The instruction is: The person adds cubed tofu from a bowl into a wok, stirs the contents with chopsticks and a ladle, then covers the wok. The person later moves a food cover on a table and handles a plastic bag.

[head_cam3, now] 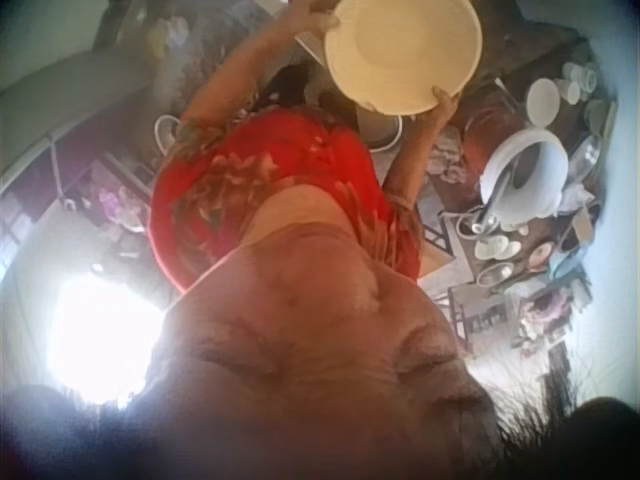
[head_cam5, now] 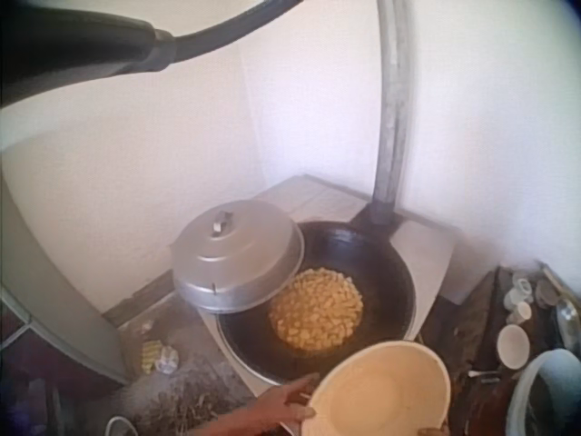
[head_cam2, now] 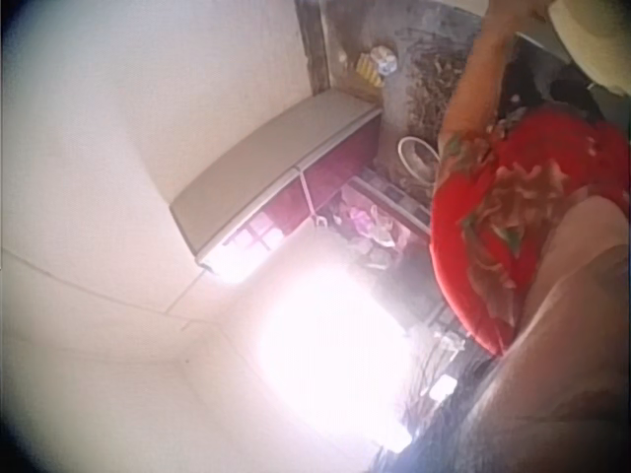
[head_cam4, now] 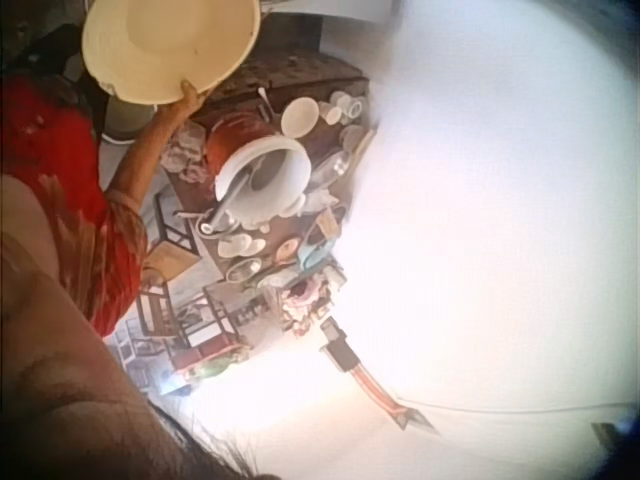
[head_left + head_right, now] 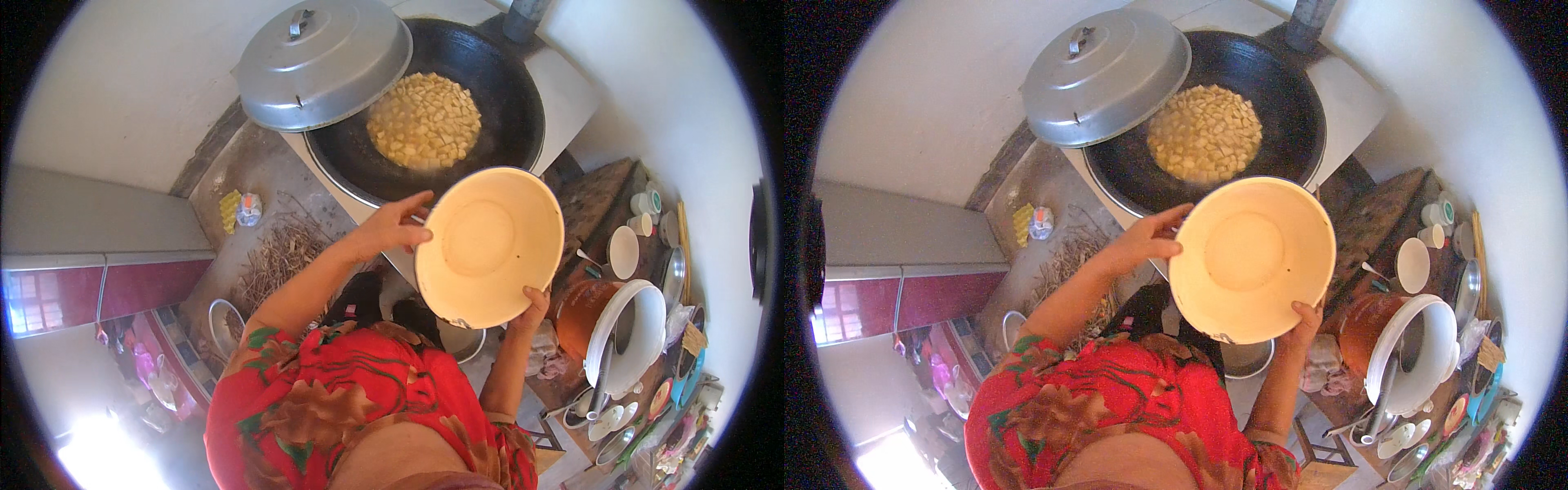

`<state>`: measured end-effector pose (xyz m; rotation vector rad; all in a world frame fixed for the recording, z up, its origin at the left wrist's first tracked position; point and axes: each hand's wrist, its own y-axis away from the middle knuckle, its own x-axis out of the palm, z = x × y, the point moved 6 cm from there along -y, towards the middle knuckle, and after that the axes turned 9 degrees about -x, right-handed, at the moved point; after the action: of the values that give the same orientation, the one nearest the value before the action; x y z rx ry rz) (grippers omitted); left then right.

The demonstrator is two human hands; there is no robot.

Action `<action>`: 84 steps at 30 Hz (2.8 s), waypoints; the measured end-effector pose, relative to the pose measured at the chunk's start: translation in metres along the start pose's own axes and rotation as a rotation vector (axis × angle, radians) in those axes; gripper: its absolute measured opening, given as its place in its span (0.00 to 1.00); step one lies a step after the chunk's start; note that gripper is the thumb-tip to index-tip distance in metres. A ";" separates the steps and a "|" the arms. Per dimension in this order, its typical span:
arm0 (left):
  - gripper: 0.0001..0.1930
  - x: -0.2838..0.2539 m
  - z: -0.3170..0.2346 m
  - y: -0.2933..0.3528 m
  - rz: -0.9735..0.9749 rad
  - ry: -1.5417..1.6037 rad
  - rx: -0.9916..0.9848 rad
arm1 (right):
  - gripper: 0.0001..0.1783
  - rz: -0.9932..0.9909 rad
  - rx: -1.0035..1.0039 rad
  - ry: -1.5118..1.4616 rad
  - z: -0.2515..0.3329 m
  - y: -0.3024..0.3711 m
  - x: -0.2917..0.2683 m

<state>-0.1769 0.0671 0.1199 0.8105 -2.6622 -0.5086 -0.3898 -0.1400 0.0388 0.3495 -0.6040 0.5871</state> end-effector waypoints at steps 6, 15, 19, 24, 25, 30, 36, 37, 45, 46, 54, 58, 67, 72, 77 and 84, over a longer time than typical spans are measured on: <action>0.28 -0.162 -0.068 -0.034 -0.423 -0.108 0.144 | 0.33 -0.134 -0.100 0.125 0.022 0.010 -0.001; 0.24 -0.458 -0.161 -0.119 -1.413 -0.930 0.256 | 0.36 -0.318 -0.168 0.088 0.023 0.041 0.017; 0.26 -0.489 -0.171 -0.170 -1.352 -0.980 0.152 | 0.36 -0.401 -0.167 0.085 0.017 0.056 0.025; 0.23 -0.508 -0.174 -0.206 -1.057 -0.819 0.151 | 0.36 -0.428 -0.159 0.033 0.007 0.068 0.051; 0.22 -0.502 -0.176 -0.206 -1.066 -0.795 0.114 | 0.35 -0.427 -0.152 0.024 0.006 0.074 0.049; 0.18 -0.471 -0.172 -0.205 -0.999 -0.825 0.045 | 0.34 -0.434 -0.140 -0.030 -0.011 0.089 0.037; 0.16 -0.332 -0.165 -0.204 -0.851 -0.815 0.043 | 0.34 -0.452 -0.117 -0.092 -0.029 0.116 0.021; 0.16 -0.318 -0.163 -0.206 -0.847 -0.838 0.038 | 0.34 -0.481 -0.138 -0.079 -0.029 0.119 0.021; 0.18 -0.231 -0.136 -0.259 -0.651 -0.685 0.170 | 0.33 -0.583 -0.166 -0.087 -0.031 0.168 -0.007; 0.19 -0.221 -0.129 -0.271 -0.606 -0.667 0.190 | 0.32 -0.626 -0.190 -0.073 -0.030 0.171 -0.012; 0.20 -0.185 -0.074 -0.331 -0.364 -0.606 0.127 | 0.30 -0.816 -0.210 -0.104 -0.042 0.206 -0.047; 0.20 -0.208 -0.051 -0.353 -0.412 -0.631 0.108 | 0.31 -0.886 -0.255 -0.109 -0.048 0.214 -0.060; 0.29 -0.148 -0.086 -0.281 -0.728 -1.199 0.627 | 0.32 -0.945 -0.349 -0.172 -0.043 0.276 -0.092; 0.23 -0.051 -0.009 -0.196 -0.385 -0.956 0.605 | 0.33 -1.028 -0.420 -0.225 -0.024 0.335 -0.103; 0.21 0.050 0.119 -0.129 0.147 -1.143 0.709 | 0.33 -1.117 -0.464 -0.192 -0.003 0.383 -0.101; 0.32 0.088 0.182 -0.108 0.200 -1.413 0.680 | 0.31 -1.274 -0.439 -0.131 -0.010 0.421 -0.125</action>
<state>-0.2668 -0.0236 -0.0699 0.2597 -4.3021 -0.0349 -0.7246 0.1425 0.0113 0.2882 -0.4991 -0.7860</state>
